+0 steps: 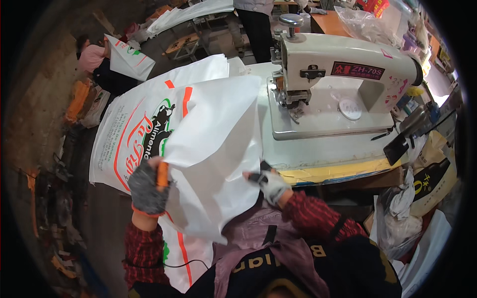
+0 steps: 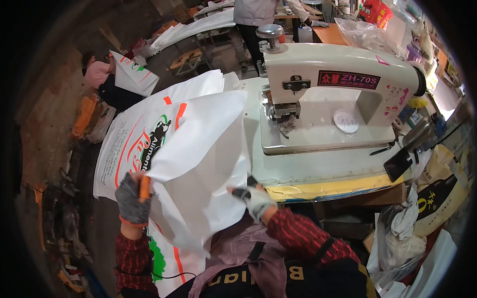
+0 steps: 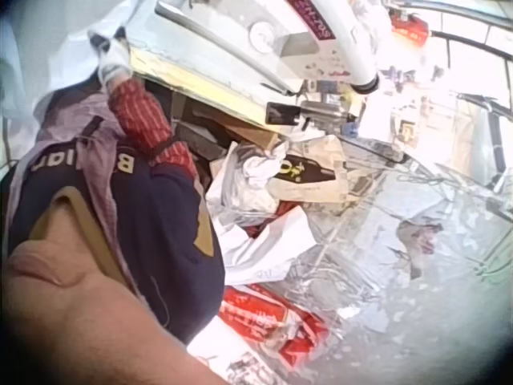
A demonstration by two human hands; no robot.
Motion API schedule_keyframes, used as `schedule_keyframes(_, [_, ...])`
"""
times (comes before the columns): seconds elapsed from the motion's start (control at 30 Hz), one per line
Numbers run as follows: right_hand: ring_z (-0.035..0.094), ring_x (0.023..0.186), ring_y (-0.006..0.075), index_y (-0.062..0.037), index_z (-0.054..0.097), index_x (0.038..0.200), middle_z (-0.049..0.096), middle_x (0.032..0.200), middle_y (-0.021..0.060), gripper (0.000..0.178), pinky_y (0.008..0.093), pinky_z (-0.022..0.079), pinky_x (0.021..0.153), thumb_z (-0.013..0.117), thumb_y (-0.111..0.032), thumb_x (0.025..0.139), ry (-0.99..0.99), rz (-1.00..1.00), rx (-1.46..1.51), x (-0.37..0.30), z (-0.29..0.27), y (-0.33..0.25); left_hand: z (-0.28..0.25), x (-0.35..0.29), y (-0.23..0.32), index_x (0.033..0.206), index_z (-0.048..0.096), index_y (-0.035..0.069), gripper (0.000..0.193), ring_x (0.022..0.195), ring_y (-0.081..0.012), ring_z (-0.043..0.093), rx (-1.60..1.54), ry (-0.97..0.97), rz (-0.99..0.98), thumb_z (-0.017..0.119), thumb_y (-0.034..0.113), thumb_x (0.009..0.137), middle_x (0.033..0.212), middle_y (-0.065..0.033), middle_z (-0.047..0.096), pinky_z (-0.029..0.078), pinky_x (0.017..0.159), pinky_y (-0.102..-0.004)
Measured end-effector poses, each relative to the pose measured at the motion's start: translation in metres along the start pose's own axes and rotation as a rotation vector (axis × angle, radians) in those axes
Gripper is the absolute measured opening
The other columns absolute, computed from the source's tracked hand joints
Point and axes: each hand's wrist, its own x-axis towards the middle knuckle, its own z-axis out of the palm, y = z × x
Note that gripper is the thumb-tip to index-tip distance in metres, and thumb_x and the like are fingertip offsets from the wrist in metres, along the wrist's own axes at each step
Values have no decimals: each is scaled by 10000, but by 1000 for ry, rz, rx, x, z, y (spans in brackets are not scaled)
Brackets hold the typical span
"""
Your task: Using a sewing machine to stitch the seams of large plastic/woven bags.
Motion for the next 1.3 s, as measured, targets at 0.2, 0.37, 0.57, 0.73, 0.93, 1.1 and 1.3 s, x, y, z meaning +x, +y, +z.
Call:
schedule_keyframes(0.2, [510,1008,232,-2,427,1214,530,1126,146,515,273,414,852,644,-163,775,399,365,366,69,-15,-95,-75,50,-12,977,561,63,164,716,-269,592,503,623,134,562,98,817,788,-83,605,492,683,-370])
schedule_keyframes(0.37, [557,813,140,-3,442,1207,592,930,80,511,243,440,742,645,-49,740,526,-276,-69,30,-18,-98,35,52,80,983,575,29,568,878,-360,581,310,-900,-7,504,561,796,953,-190,604,435,848,-384])
schedule_keyframes(0.57, [563,607,182,-56,423,1260,571,660,48,623,292,460,640,682,-94,694,435,-21,-315,-50,-46,-68,111,158,-8,861,595,15,491,603,-156,538,-710,37,-361,566,500,788,647,-51,511,454,521,-284])
schedule_keyframes(0.73, [482,995,356,-59,418,1257,518,1082,184,706,405,411,825,721,-213,638,441,-95,-684,-28,-58,-96,105,192,19,813,562,30,302,342,-212,463,-591,-315,-897,646,314,751,533,-93,533,390,346,-319])
schedule_keyframes(0.93, [584,722,339,-21,585,944,602,769,150,222,343,450,645,595,-109,741,440,-245,-352,11,-56,-89,81,226,19,706,481,147,175,403,-101,376,-1742,429,-689,575,225,831,483,16,396,342,396,-250])
schedule_keyframes(1.1, [527,668,254,8,542,921,551,724,138,238,346,431,656,557,-210,827,331,-138,-132,-30,-32,-89,95,234,63,858,572,103,181,495,-148,500,-1087,152,-618,559,283,837,603,-40,528,427,475,-280])
schedule_keyframes(1.3, [585,870,249,1,517,1094,606,955,154,363,329,451,772,587,-220,815,374,165,-182,-90,-50,-36,203,222,89,945,566,36,260,567,-203,587,-1037,-490,-934,656,213,777,721,-124,606,458,494,-295])
